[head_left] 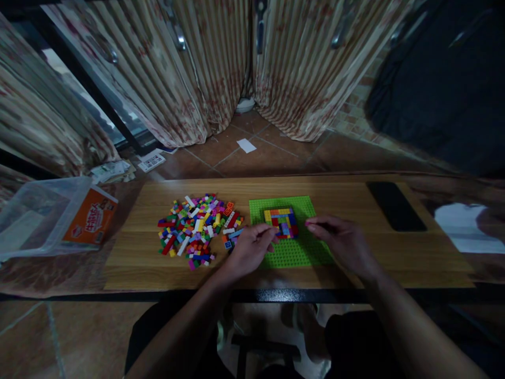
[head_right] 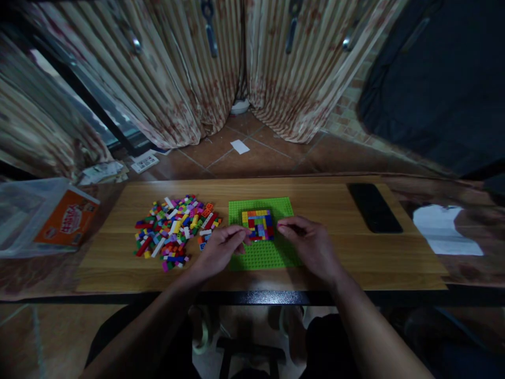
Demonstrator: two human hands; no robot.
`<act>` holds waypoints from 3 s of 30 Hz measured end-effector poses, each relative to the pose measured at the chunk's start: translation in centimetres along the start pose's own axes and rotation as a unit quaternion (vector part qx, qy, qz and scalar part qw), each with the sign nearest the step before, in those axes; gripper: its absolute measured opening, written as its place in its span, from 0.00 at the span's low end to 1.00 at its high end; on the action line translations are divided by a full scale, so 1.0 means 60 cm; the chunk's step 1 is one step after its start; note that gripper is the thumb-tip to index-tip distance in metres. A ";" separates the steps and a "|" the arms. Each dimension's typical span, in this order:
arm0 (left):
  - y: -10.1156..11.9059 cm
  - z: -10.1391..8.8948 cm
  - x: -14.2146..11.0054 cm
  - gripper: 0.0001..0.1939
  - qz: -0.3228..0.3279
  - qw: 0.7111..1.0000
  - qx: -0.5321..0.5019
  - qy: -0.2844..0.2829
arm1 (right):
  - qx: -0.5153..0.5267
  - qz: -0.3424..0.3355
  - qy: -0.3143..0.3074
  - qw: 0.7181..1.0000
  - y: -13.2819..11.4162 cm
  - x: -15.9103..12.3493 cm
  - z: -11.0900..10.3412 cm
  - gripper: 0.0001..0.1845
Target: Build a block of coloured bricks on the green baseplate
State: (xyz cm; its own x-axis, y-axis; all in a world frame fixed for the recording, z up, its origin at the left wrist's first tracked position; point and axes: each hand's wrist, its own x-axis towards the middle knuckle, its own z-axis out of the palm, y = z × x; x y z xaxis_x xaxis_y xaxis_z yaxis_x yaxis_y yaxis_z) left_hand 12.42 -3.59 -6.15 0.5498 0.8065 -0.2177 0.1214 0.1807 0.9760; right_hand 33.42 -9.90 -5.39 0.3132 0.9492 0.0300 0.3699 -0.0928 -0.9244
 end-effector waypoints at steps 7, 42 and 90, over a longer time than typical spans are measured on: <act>-0.019 -0.001 0.013 0.14 0.049 0.981 0.149 0.116 | -0.049 0.080 -0.124 0.988 0.022 0.000 0.003 0.12; -0.018 0.013 0.001 0.20 0.025 0.942 0.320 0.100 | 0.079 0.177 -0.069 0.979 0.027 0.004 0.037 0.14; 0.009 -0.059 0.001 0.11 0.026 0.787 0.606 0.114 | 0.050 0.080 0.021 0.995 -0.011 0.018 0.052 0.15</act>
State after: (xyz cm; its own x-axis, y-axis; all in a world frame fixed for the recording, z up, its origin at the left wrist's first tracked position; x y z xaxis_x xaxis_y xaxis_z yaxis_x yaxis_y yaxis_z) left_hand 9.59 -1.42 -5.66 0.4344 0.8999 -0.0378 0.8786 -0.4140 0.2381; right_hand 30.76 -7.90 -5.92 0.3978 0.9113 -0.1065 0.2234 -0.2088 -0.9521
